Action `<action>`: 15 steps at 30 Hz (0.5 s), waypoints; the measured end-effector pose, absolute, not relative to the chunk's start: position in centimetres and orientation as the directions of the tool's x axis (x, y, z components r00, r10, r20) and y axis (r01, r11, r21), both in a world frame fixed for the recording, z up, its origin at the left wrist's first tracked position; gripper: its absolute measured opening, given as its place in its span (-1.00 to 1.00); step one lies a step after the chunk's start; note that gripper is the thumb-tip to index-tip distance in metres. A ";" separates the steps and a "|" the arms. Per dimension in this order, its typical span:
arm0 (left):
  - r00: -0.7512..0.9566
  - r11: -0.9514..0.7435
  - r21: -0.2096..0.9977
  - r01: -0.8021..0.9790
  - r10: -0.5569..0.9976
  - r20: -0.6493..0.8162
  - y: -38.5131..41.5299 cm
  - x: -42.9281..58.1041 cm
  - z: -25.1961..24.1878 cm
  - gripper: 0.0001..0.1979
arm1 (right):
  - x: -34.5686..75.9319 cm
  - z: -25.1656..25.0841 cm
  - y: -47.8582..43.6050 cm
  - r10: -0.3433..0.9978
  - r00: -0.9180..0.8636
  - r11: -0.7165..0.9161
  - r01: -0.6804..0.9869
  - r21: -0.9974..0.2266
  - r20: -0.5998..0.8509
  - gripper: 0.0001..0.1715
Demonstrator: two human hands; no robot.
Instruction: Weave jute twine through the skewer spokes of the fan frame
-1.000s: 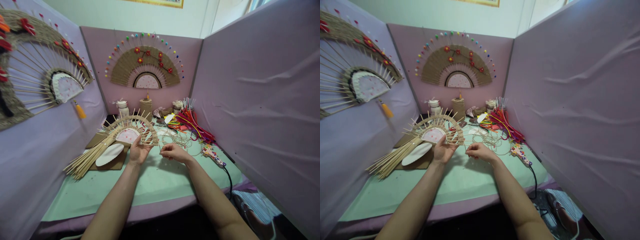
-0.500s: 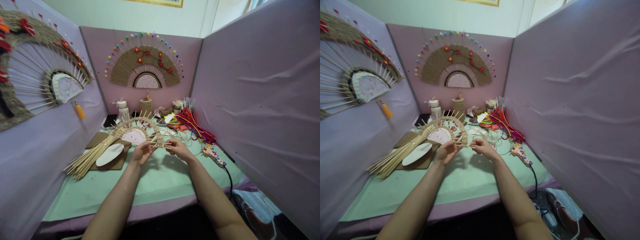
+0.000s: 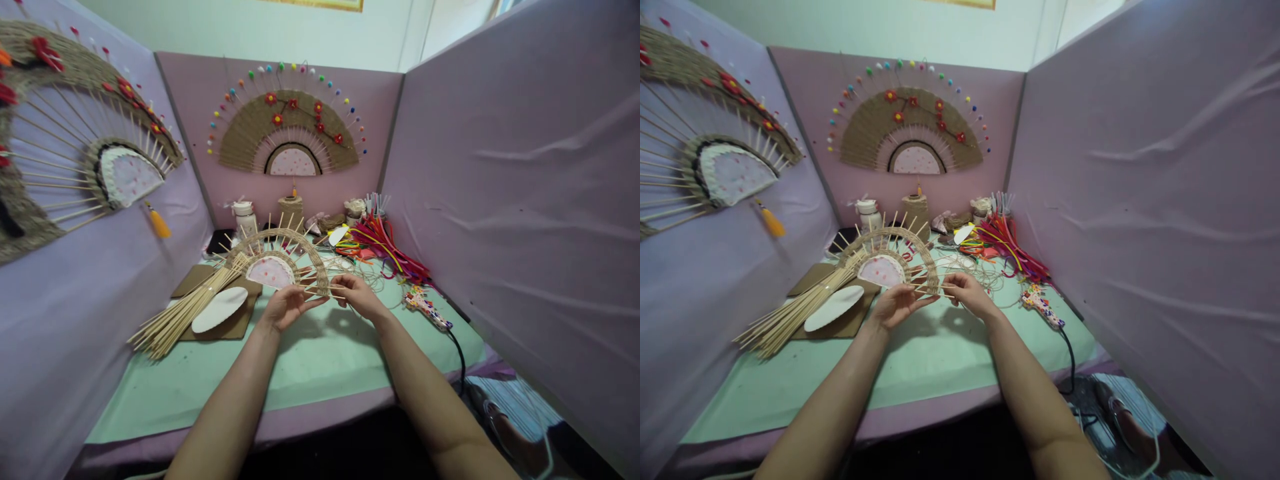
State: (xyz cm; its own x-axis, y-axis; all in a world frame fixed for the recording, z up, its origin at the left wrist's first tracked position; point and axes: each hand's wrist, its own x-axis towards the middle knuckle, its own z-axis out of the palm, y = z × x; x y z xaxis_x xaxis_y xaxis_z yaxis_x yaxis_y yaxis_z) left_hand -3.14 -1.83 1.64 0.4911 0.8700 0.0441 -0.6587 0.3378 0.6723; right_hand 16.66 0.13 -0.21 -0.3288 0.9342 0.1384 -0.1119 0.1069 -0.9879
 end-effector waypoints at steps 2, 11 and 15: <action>0.485 0.337 0.671 -0.661 0.874 0.038 -1.7 -3.2 1.5 -0.41 | 16.6 -0.3 0.1 0.930 -0.340 0.107 -0.106 -0.989 0.137 -0.70; 0.486 0.371 0.642 -0.671 0.874 0.002 -1.3 -2.8 0.7 -0.38 | 15.9 -0.5 0.0 0.926 -0.363 0.075 -0.100 -0.992 0.106 -0.65; 0.457 0.367 0.638 -0.677 0.889 -0.026 -1.2 -2.8 0.5 -0.37 | 16.1 -0.6 0.1 0.922 -0.369 0.091 -0.092 -0.992 0.118 -0.67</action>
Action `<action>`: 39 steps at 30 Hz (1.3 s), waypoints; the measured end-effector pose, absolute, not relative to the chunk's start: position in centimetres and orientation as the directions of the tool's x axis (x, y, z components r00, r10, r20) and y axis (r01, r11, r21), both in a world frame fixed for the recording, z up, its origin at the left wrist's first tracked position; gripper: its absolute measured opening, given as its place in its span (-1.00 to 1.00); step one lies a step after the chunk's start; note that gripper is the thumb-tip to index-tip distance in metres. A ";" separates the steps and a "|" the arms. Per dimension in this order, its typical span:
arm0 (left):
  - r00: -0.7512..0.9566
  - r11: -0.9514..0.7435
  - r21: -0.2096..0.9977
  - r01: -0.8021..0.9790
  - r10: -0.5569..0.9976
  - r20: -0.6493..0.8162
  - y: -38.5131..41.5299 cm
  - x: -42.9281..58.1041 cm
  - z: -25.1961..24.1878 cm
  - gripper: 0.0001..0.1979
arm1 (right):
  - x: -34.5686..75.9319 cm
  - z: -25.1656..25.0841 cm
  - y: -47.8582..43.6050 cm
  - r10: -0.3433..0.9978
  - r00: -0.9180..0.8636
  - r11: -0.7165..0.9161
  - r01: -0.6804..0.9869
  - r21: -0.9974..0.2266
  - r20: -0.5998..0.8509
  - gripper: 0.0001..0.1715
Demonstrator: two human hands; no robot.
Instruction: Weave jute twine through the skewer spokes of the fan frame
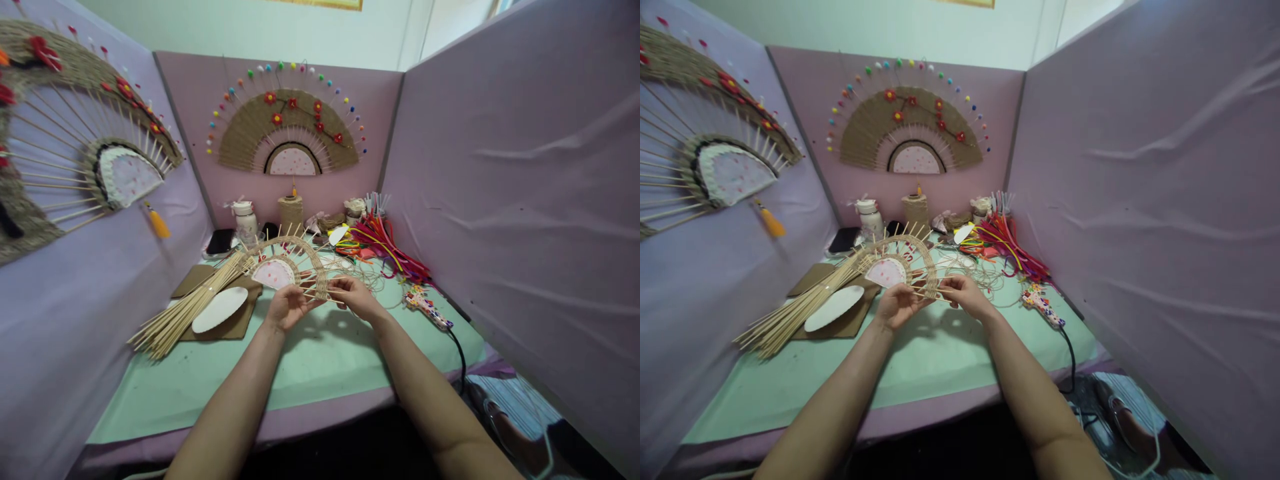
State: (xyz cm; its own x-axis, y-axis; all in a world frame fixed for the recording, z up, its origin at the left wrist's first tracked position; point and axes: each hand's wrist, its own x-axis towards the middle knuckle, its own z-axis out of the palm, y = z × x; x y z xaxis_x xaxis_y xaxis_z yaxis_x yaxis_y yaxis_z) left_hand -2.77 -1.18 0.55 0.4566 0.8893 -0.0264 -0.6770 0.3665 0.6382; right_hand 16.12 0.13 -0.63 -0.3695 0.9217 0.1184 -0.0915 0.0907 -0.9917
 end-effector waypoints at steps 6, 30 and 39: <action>0.416 0.342 0.637 -0.690 0.909 -0.037 -1.3 -3.0 0.9 -0.40 | 16.7 -0.5 0.1 0.923 -0.359 0.104 -0.116 -0.988 0.139 -0.68; 0.316 0.284 0.672 -0.684 0.946 -0.079 -1.3 -3.2 1.5 -0.54 | 18.4 -0.2 -0.1 0.958 -0.178 0.197 -0.167 -0.966 0.226 -0.64; 0.475 0.395 0.669 -0.630 0.877 -0.070 -1.6 -2.4 0.8 -0.42 | 16.9 -0.4 -0.1 0.972 -0.109 0.206 -0.012 -0.978 0.207 -0.70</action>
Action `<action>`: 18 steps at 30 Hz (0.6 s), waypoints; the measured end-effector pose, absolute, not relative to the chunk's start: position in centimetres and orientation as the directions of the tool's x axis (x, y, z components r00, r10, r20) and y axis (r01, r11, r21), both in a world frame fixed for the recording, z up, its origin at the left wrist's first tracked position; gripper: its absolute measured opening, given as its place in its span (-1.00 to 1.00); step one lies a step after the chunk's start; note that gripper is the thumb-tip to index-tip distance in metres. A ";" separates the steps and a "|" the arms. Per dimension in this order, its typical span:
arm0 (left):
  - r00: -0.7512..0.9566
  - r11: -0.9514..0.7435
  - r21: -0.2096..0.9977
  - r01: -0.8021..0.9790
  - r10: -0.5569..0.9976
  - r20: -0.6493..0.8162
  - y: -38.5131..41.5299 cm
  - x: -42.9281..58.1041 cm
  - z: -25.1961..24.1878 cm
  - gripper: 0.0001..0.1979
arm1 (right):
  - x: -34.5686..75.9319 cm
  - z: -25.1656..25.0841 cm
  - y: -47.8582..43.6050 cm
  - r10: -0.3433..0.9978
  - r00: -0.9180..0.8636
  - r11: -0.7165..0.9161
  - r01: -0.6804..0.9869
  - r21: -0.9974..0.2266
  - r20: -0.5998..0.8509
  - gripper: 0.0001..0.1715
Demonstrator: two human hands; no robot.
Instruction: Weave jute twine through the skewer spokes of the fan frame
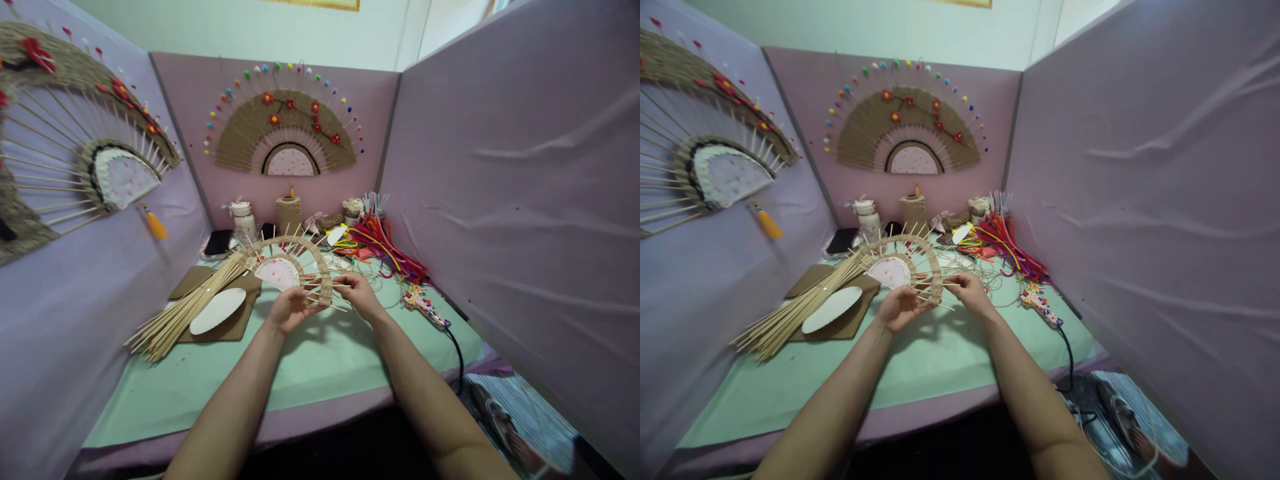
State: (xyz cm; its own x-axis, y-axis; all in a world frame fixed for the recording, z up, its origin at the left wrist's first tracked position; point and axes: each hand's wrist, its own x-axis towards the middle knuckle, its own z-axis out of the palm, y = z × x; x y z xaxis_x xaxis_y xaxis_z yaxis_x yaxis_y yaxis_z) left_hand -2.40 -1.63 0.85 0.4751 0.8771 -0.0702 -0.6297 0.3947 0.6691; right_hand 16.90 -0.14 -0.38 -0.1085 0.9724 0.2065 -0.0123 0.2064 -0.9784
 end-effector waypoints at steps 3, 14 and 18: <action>0.477 0.392 0.672 -0.628 0.877 -0.065 -1.8 -2.2 0.9 -0.42 | 16.8 -0.3 -0.2 0.970 -0.061 0.234 -0.021 -0.972 0.235 -0.71; 0.613 0.469 0.662 -0.585 0.790 -0.016 -1.5 -2.8 0.4 -0.70 | 16.7 -0.5 -0.2 0.958 -0.062 0.272 -0.091 -0.958 0.279 -0.67; 0.626 0.465 0.670 -0.579 0.780 0.000 -1.5 -3.0 0.5 -0.70 | 16.9 -0.4 -0.2 0.959 -0.046 0.277 -0.053 -0.959 0.279 -0.67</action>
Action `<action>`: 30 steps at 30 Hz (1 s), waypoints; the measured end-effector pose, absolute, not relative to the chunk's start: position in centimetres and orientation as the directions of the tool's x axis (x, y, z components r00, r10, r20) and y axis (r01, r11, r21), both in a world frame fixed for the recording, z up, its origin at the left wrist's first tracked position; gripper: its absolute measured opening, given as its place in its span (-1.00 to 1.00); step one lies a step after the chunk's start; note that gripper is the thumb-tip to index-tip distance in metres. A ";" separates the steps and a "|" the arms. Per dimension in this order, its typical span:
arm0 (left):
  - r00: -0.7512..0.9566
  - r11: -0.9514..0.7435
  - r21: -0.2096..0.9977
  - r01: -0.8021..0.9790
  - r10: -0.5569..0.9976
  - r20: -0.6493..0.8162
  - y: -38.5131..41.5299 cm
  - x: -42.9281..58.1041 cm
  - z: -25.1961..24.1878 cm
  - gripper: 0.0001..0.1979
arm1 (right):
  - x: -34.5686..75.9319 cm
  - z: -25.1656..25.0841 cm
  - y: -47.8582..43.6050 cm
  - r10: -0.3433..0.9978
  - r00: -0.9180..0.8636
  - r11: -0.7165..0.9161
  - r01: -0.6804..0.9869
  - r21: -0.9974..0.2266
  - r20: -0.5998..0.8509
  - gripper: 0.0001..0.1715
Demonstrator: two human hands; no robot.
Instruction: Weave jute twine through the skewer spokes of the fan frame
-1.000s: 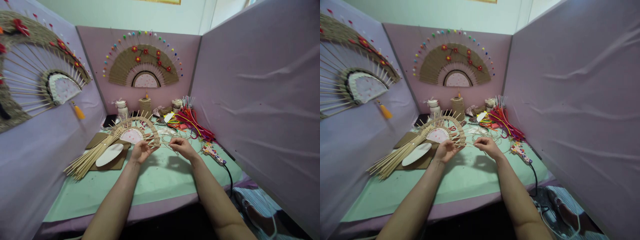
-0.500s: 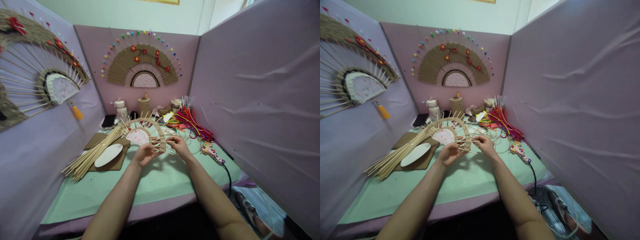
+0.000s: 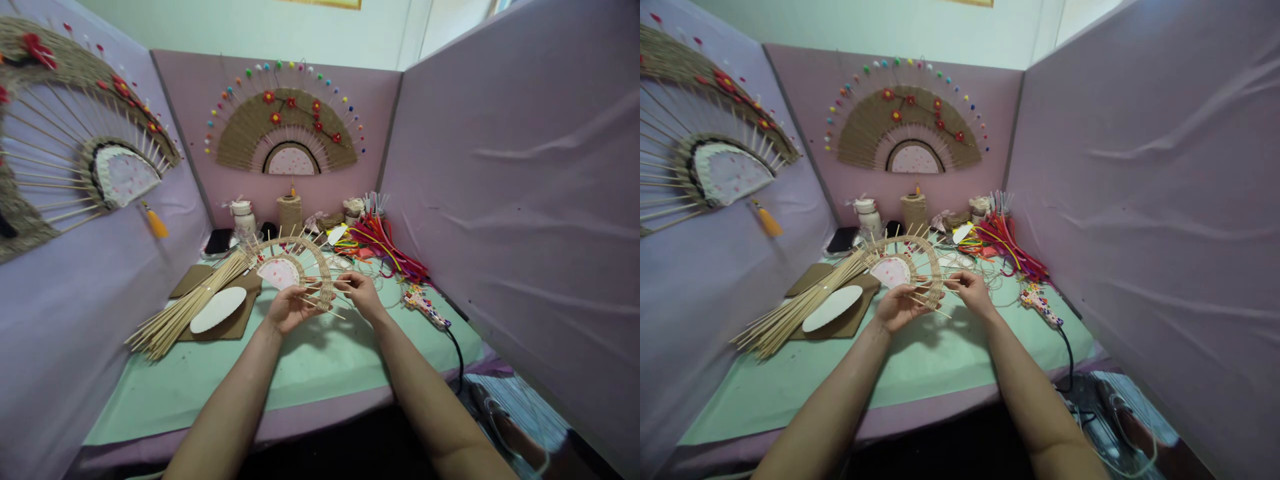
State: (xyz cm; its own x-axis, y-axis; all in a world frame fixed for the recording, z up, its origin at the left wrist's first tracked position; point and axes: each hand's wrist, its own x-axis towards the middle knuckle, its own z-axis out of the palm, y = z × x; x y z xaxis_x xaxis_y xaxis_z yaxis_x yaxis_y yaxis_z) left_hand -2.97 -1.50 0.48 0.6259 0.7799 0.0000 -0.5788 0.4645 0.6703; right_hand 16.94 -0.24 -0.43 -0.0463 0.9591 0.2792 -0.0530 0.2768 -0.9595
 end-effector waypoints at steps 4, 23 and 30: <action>0.619 0.452 0.686 -0.570 0.786 -0.003 -1.4 -3.0 0.6 -0.69 | 17.1 -0.3 -0.3 0.957 -0.017 0.290 -0.020 -0.957 0.290 -0.67; 0.506 0.404 0.685 -0.606 0.860 -0.060 -1.2 -3.0 0.8 -0.70 | 18.7 -0.7 0.4 0.909 0.071 0.411 0.005 -0.912 0.410 -0.69; 0.527 0.428 0.678 -0.598 0.847 -0.070 -1.2 -3.1 0.7 -0.70 | 18.4 -0.9 0.7 0.917 0.072 0.395 -0.016 -0.919 0.392 -0.72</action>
State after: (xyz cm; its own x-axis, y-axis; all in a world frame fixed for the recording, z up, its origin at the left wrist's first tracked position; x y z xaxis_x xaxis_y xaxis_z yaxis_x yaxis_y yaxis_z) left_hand -3.07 -1.21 0.73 0.5269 0.8470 -0.0703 -0.5978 0.4281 0.6778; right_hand 18.43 0.69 -0.86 0.0724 0.9169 0.3924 -0.0161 0.3945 -0.9188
